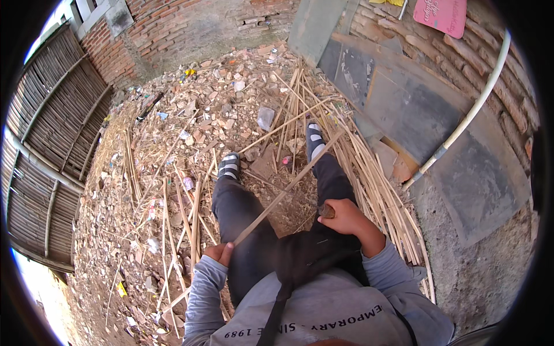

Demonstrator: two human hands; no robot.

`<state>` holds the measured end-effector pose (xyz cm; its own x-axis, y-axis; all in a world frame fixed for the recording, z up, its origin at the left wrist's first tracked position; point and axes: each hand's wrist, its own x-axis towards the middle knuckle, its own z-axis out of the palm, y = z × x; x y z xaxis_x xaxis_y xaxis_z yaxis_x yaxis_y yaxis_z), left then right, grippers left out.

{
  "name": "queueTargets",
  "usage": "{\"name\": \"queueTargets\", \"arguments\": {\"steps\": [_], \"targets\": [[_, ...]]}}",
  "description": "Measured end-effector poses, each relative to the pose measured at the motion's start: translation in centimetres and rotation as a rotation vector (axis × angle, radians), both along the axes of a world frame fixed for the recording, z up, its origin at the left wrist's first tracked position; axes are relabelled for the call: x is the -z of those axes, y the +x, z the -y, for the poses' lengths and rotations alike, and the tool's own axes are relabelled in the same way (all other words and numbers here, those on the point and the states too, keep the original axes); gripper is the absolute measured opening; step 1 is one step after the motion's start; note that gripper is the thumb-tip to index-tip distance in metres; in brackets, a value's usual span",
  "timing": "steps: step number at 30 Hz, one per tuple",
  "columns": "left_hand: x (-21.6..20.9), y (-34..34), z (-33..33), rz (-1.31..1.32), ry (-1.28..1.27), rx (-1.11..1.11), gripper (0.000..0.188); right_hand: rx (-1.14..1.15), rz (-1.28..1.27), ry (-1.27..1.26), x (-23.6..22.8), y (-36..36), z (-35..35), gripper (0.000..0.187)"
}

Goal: The person scrapes thin strips of bamboo with a blade to smooth the surface while sitting on the ground.

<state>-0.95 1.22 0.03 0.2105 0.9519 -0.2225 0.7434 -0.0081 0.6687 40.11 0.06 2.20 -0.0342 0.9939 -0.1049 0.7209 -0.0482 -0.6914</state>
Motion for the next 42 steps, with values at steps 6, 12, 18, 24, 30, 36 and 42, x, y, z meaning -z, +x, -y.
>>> {"name": "queueTargets", "arguments": {"steps": [6, 12, 18, 24, 30, 36, 42], "targets": [[0.0, 0.0, 0.1, -0.008, -0.021, -0.008, 0.059, 0.005, 0.007, 0.036, -0.5, 0.7, -0.4, 0.039], [-1.1, 0.8, 0.3, 0.020, 0.026, -0.015, 0.055, 0.025, 0.001, 0.015, 0.2, 0.5, -0.1, 0.041], [-1.2, 0.9, 0.2, 0.000, 0.029, -0.016, 0.055, 0.026, 0.009, 0.019, 0.1, 1.0, -0.1, 0.043], [-0.6, 0.6, 0.2, 0.000, 0.035, -0.023, 0.056, 0.021, -0.002, 0.004, 0.7, 0.6, -0.1, 0.045], [-0.3, 0.5, 0.1, 0.019, 0.035, -0.023, 0.055, 0.027, -0.029, 0.013, 1.8, 0.5, 0.1, 0.046], [-0.1, 0.5, 0.1, 0.044, 0.048, -0.016, 0.054, 0.027, -0.050, 0.011, 2.1, 0.7, 0.1, 0.042], [0.1, 0.3, 0.1, 0.045, 0.052, -0.012, 0.055, 0.013, -0.073, -0.012, 0.8, 0.7, 0.3, 0.039]]}}
